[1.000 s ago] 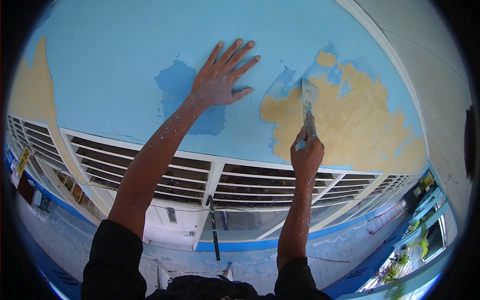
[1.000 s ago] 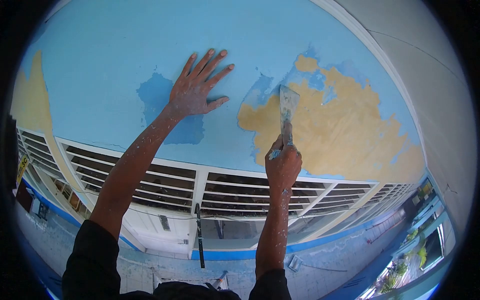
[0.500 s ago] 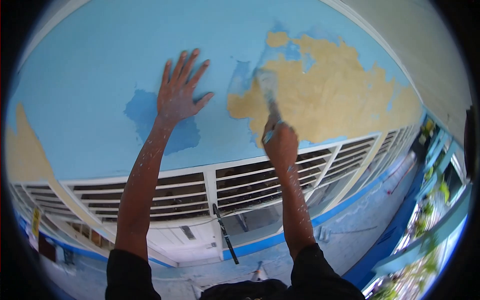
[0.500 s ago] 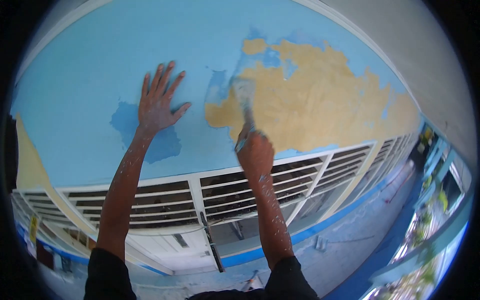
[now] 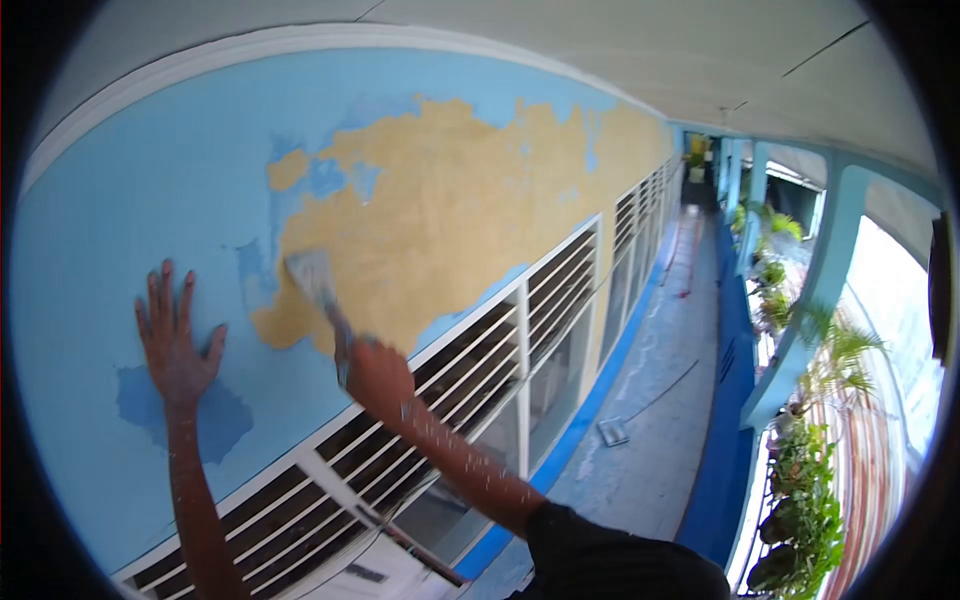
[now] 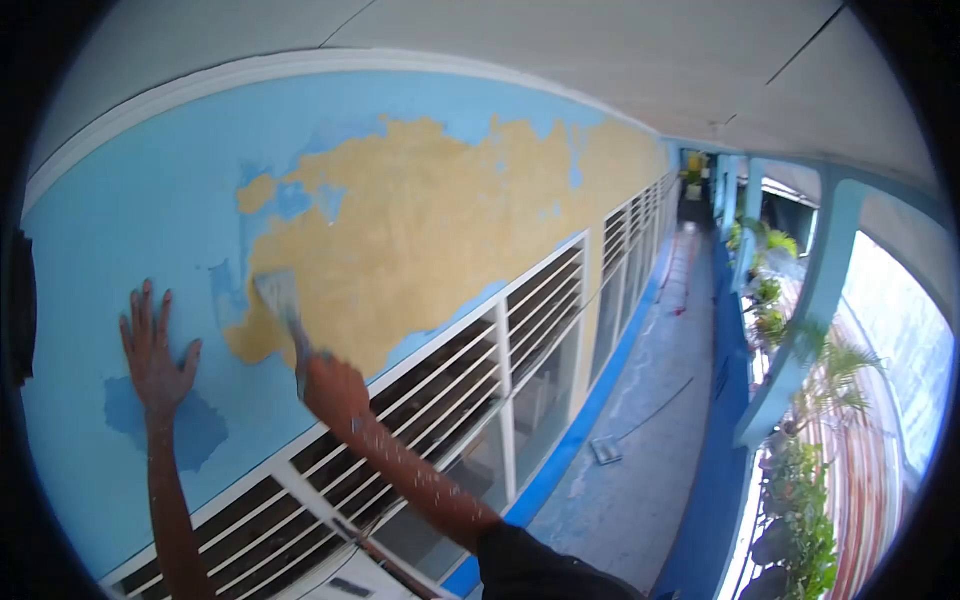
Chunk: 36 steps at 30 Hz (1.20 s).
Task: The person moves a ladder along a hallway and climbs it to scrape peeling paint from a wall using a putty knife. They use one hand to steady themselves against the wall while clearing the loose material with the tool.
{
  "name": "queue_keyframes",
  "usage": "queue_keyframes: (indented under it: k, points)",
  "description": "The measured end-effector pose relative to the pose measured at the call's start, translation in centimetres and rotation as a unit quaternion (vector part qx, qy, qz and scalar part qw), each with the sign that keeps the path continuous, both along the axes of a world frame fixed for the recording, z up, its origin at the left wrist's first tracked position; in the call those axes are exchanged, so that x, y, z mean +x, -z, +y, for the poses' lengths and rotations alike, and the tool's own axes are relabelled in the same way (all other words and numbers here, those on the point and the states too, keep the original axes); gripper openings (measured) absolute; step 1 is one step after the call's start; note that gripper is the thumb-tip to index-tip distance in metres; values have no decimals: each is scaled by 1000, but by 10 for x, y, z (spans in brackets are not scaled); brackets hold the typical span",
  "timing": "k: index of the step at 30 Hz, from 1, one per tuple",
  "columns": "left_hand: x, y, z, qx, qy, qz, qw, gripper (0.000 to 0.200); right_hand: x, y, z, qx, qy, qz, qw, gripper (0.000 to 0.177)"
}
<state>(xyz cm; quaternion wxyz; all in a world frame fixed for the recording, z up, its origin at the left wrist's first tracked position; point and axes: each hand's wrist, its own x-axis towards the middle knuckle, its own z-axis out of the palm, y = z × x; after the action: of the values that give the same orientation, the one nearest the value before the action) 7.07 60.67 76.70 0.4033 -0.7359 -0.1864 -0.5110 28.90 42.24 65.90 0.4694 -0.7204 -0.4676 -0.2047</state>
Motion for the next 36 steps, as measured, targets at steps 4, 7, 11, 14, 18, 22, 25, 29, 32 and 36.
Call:
queue_keyframes:
  k: [4, 7, 11, 14, 18, 22, 25, 29, 32, 36]
  points:
    - [0, 1, 3, -2, -36, -4, 999, 91, -5, 4, -22, -28, 7, 40, 999, 30]
    - [1, 2, 7, 8, -35, 1, 999, 91, 8, -12, -15, -10, 8, 23, 1000, 29]
    - [1, 2, 8, 2, -35, 1, 999, 87, 5, 5, -18, -17, 0, 30, 999, 26]
    - [1, 0, 0, -17, -17, 8, 1000, 88, -1, 29, -12, -18, -10, 33, 999, 25]
    - [-1, -3, -3, -30, 1, 7, 1000, 88, 21, -17, 7, 10, 3, -12, 1000, 17]
    - [4, 1, -3, -42, -5, -5, 999, 87, 13, -24, -1, 39, -3, -18, 999, 15]
    - [21, -1, -27, -91, -51, 17, 994, 88, -7, 35, -10, 1, 27, -9, 1000, 22]
    - [47, 15, -12, -85, -31, 24, 996, 91, 9, 22, -1, 39, 64, -34, 997, 40]
    - [47, 19, -6, -68, -28, 20, 997, 91, 28, -17, 3, 59, 72, -53, 994, 39]
    - [46, 19, -7, -74, -56, 25, 995, 88, 13, 18, -1, 17, 45, -71, 996, 29]
